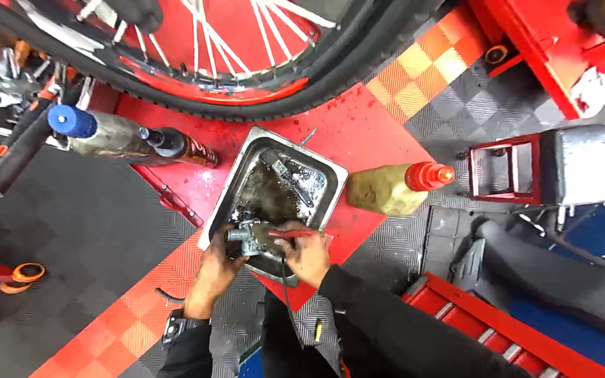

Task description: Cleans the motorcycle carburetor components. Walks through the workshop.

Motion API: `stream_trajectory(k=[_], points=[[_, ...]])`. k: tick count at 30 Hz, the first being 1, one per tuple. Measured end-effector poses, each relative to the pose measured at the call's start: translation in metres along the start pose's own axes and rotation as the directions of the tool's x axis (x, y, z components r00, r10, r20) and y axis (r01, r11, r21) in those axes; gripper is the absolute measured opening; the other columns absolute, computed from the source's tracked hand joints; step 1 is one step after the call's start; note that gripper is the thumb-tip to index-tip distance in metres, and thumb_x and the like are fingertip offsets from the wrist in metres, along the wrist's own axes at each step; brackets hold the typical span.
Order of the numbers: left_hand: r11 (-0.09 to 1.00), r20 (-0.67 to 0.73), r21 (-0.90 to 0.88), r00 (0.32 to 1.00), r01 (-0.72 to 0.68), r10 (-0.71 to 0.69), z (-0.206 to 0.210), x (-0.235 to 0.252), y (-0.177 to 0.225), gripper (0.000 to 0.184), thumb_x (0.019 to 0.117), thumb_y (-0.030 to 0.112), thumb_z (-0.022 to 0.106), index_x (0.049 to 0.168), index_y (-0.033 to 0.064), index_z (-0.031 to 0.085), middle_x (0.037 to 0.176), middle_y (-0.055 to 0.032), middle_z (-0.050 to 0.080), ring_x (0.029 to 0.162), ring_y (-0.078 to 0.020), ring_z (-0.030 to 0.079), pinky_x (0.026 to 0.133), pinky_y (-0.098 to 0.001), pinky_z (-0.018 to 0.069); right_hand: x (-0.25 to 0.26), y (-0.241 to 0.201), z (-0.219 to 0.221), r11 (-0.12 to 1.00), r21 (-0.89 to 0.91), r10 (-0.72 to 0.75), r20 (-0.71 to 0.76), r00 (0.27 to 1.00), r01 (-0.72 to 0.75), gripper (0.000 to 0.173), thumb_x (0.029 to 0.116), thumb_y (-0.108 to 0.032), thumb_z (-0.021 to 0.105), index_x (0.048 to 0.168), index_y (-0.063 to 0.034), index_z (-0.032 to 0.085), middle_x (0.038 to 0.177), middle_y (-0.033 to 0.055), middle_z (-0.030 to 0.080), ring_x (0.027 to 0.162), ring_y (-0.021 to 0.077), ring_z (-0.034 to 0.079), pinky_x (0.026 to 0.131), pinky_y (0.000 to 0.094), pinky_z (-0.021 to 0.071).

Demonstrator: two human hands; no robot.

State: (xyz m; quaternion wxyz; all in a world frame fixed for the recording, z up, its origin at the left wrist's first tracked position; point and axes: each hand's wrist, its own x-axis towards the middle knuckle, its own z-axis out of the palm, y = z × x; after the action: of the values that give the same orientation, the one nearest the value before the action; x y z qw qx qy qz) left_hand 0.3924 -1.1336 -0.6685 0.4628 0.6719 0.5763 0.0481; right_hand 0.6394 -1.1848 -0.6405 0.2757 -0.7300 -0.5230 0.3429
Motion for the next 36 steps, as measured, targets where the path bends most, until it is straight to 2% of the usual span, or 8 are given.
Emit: stream_trajectory(k=[2,6,9,12,14,20,29,36], points=[[1.0,0.002,0.004,1.0,0.025,-0.025,-0.001,-0.006,0.001,0.084,0.0774,0.015,0.088,0.148,0.0157,0.042,0.116,-0.0045,0.072,0.103,-0.0163,0.072,0.094,-0.0457,0.0603,-0.001,0.006,-0.006,0.994,-0.066,0.09,-0.006,0.996,-0.09,0.019,0.097,-0.028,0.07,0.11,-0.0148,0.075,0.098,0.007,0.075,0.084,0.0248,0.073,0.073,0.0544,0.0601],[0.999,-0.002,0.017,0.999,0.039,-0.039,0.002,-0.006,-0.001,0.083,0.0773,0.018,0.088,0.147,0.0131,0.043,0.117,-0.006,0.071,0.104,-0.0184,0.071,0.095,-0.0474,0.0599,-0.01,-0.006,0.01,0.995,0.08,0.062,-0.011,0.998,-0.061,0.017,0.0948,-0.026,0.072,0.11,-0.0205,0.075,0.105,-0.0044,0.075,0.091,0.0105,0.072,0.082,0.0405,0.0634],[0.994,0.002,0.08,0.998,0.07,-0.07,0.001,-0.01,0.003,0.083,0.0774,0.023,0.089,0.147,0.0124,0.044,0.119,-0.0081,0.07,0.106,-0.0215,0.07,0.096,-0.0504,0.0581,0.003,-0.005,0.004,0.988,-0.007,0.154,-0.016,0.988,-0.154,0.02,0.0964,-0.028,0.07,0.11,-0.0142,0.074,0.095,0.0078,0.074,0.083,0.0257,0.072,0.073,0.0541,0.0599],[0.996,-0.057,0.094,0.998,0.002,0.003,0.001,-0.006,0.002,0.082,0.0749,0.031,0.09,0.143,0.012,0.048,0.122,-0.0076,0.068,0.108,-0.0207,0.069,0.098,-0.0497,0.0575,-0.004,-0.011,0.012,0.996,0.057,0.065,-0.004,0.998,-0.064,0.019,0.0957,-0.03,0.07,0.111,-0.0203,0.075,0.1,-0.0023,0.075,0.087,0.0131,0.072,0.078,0.0428,0.0634],[0.996,-0.065,0.083,0.997,-0.027,0.033,0.003,-0.015,0.001,0.081,0.076,0.033,0.09,0.142,0.0109,0.05,0.123,-0.0085,0.067,0.108,-0.021,0.068,0.097,-0.0501,0.0572,-0.006,-0.003,0.005,0.99,-0.003,0.139,0.037,0.99,-0.139,0.024,0.0972,-0.031,0.069,0.115,-0.0162,0.075,0.101,0.005,0.076,0.088,0.0218,0.073,0.079,0.0511,0.0616],[0.988,-0.236,-0.15,0.969,0.045,-0.08,0.004,-0.013,0.016,0.069,0.0697,0.033,0.09,0.127,0.0101,0.06,0.096,-0.0003,0.077,0.082,-0.0117,0.076,0.076,-0.0378,0.067,0.011,0.015,-0.026,0.989,-0.084,0.098,-0.221,0.97,-0.119,0.022,0.0931,-0.033,0.073,0.107,-0.0164,0.075,0.093,0.001,0.075,0.083,0.0164,0.072,0.075,0.0464,0.0607],[0.913,-0.226,-0.337,0.922,0.229,-0.315,0.001,0.001,0.023,0.047,0.0857,0.026,0.081,0.123,0.0043,0.061,0.091,-0.0086,0.074,0.075,-0.0191,0.073,0.072,-0.0428,0.0639,-0.006,-0.03,0.02,0.891,0.431,0.235,-0.164,0.958,-0.145,0.026,0.0957,-0.021,0.073,0.121,-0.0159,0.07,0.104,-0.002,0.074,0.086,0.0086,0.071,0.076,0.0364,0.064],[0.859,-0.213,-0.412,0.884,0.304,-0.415,-0.001,0.003,0.028,0.043,0.0931,0.031,0.074,0.122,0.0019,0.061,0.088,-0.0124,0.071,0.072,-0.0227,0.071,0.07,-0.0456,0.0627,-0.005,-0.033,0.025,0.92,0.32,0.296,-0.186,0.937,-0.227,0.02,0.0974,-0.026,0.071,0.113,-0.0133,0.071,0.099,0.004,0.074,0.087,0.0168,0.072,0.078,0.0462,0.0618]])
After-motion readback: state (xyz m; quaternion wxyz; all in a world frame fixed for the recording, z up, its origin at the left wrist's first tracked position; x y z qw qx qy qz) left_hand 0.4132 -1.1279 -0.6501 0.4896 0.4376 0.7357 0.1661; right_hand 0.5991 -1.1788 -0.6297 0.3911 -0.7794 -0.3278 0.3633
